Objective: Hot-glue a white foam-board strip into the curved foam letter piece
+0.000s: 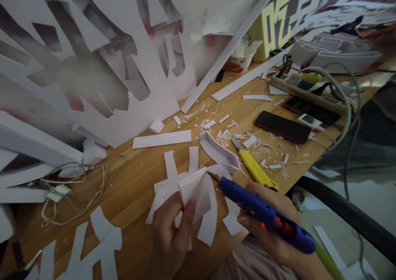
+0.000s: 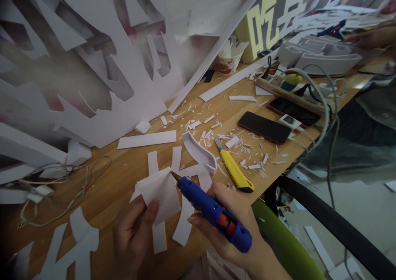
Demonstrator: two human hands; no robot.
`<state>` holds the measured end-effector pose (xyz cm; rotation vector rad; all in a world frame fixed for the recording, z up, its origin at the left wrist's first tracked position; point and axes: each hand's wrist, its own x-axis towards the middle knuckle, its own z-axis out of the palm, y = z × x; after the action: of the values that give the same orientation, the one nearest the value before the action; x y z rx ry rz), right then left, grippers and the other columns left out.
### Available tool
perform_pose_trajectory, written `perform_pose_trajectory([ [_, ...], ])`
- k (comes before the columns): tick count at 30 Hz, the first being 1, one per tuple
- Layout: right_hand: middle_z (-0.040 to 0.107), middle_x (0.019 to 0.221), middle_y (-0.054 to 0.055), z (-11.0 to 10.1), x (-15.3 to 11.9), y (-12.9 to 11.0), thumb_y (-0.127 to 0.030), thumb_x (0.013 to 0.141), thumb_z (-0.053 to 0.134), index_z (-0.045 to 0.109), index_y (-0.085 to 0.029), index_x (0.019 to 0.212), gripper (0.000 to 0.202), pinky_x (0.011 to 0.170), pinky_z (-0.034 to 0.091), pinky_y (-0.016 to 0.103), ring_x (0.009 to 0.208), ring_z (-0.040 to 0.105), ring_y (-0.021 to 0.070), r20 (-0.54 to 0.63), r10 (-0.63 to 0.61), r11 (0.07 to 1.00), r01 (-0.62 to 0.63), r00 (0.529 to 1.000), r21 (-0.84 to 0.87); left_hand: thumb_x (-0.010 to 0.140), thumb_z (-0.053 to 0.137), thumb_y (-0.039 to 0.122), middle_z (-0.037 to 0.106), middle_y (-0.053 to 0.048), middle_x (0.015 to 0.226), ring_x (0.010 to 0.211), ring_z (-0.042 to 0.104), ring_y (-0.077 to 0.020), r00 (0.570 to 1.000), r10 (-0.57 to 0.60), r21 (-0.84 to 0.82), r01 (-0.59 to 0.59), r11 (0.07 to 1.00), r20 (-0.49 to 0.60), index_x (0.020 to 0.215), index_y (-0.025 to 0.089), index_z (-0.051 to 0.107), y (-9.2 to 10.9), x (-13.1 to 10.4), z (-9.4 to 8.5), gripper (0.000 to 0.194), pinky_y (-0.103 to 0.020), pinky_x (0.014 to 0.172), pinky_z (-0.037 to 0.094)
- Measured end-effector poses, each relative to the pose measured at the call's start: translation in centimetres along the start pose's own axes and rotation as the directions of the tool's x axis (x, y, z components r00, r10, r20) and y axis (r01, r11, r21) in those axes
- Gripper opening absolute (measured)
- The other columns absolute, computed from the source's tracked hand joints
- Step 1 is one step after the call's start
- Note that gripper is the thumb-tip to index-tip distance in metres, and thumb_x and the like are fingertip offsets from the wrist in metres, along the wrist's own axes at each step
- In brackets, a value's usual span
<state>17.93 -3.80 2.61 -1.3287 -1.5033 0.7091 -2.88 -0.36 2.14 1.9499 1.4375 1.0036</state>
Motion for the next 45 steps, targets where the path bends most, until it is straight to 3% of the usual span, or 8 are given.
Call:
perform_pose_trajectory([
  [9, 0.057, 0.06, -0.006, 0.2, 0.0, 0.1, -0.047, 0.087, 0.068, 0.054, -0.025, 0.075, 0.029, 0.045, 0.037, 0.023, 0.048, 0.053, 0.0101, -0.026, -0.021, 0.998, 0.019, 0.999, -0.052, 0.095, 0.056, 0.028, 0.059, 0.005, 0.063, 0.058, 0.053, -0.0104, 1.0, -0.009, -0.004, 0.009, 1.0, -0.007, 0.072, 0.022, 0.063, -0.2, -0.1, -0.1, 0.024, -0.02, 0.054, 0.04],
  [18, 0.056, 0.059, -0.006, 0.4, -0.1, 0.4, -0.049, 0.088, 0.065, 0.053, -0.024, 0.073, 0.031, 0.045, 0.035, 0.024, 0.047, 0.051, 0.0101, 0.022, -0.001, 0.997, 0.003, 1.0, -0.077, 0.095, 0.056, 0.029, 0.06, 0.004, 0.065, 0.06, 0.054, -0.0116, 1.0, -0.024, -0.01, 0.024, 1.0, -0.018, 0.073, 0.022, 0.064, -0.4, -0.3, -0.2, 0.024, -0.021, 0.056, 0.041],
  [28, 0.06, 0.066, -0.005, 0.2, -0.1, 0.2, -0.052, 0.082, 0.074, 0.056, -0.024, 0.077, 0.033, 0.049, 0.04, 0.023, 0.054, 0.056, 0.0102, 0.066, 0.042, 0.999, -0.044, 0.997, 0.023, 0.096, 0.054, 0.032, 0.06, 0.002, 0.063, 0.058, 0.052, -0.0123, 0.999, -0.051, -0.021, 0.05, 0.999, -0.015, 0.071, 0.021, 0.065, -0.6, -0.2, -0.2, 0.029, -0.023, 0.055, 0.04],
  [39, 0.059, 0.063, -0.005, 0.3, -0.3, 0.5, -0.048, 0.087, 0.068, 0.057, -0.024, 0.075, 0.029, 0.05, 0.04, 0.024, 0.053, 0.055, 0.0112, 0.097, 0.111, 0.992, -0.117, 0.989, 0.055, 0.096, 0.054, 0.036, 0.068, 0.001, 0.072, 0.061, 0.056, -0.0131, 0.997, -0.071, -0.035, 0.07, 0.997, -0.011, 0.088, 0.025, 0.073, -0.9, -0.1, -0.1, 0.024, -0.022, 0.06, 0.046],
  [41, 0.059, 0.062, -0.004, 0.4, -0.1, 0.7, -0.047, 0.087, 0.068, 0.058, -0.024, 0.074, 0.029, 0.05, 0.041, 0.024, 0.053, 0.055, 0.012, 0.065, 0.163, 0.986, -0.165, 0.984, 0.03, 0.094, 0.057, 0.04, 0.071, 0.0, 0.075, 0.066, 0.061, -0.015, 0.993, -0.108, -0.072, 0.105, 0.992, -0.037, 0.088, 0.025, 0.075, -1.4, -0.3, -0.1, 0.025, -0.024, 0.066, 0.051],
  [43, 0.062, 0.066, -0.003, 0.5, 0.0, 1.1, -0.046, 0.086, 0.069, 0.06, -0.024, 0.075, 0.026, 0.052, 0.045, 0.024, 0.057, 0.058, 0.014, 0.011, 0.217, 0.976, -0.217, 0.976, -0.007, 0.087, 0.065, 0.046, 0.076, -0.003, 0.08, 0.071, 0.067, -0.0184, 0.973, -0.225, -0.155, 0.213, 0.965, -0.061, 0.087, 0.024, 0.078, -2.2, -0.7, 0.1, 0.026, -0.026, 0.07, 0.055],
  [45, 0.067, 0.073, 0.0, 0.6, -0.1, 1.6, -0.048, 0.084, 0.07, 0.065, -0.024, 0.081, 0.025, 0.057, 0.049, 0.025, 0.064, 0.062, 0.0165, -0.05, 0.273, 0.961, -0.275, 0.961, -0.019, 0.075, 0.075, 0.054, 0.079, -0.006, 0.085, 0.08, 0.071, -0.0235, 0.904, -0.424, -0.33, 0.383, 0.863, -0.06, 0.086, 0.021, 0.079, -2.9, -1.1, 0.7, 0.035, -0.028, 0.073, 0.058],
])
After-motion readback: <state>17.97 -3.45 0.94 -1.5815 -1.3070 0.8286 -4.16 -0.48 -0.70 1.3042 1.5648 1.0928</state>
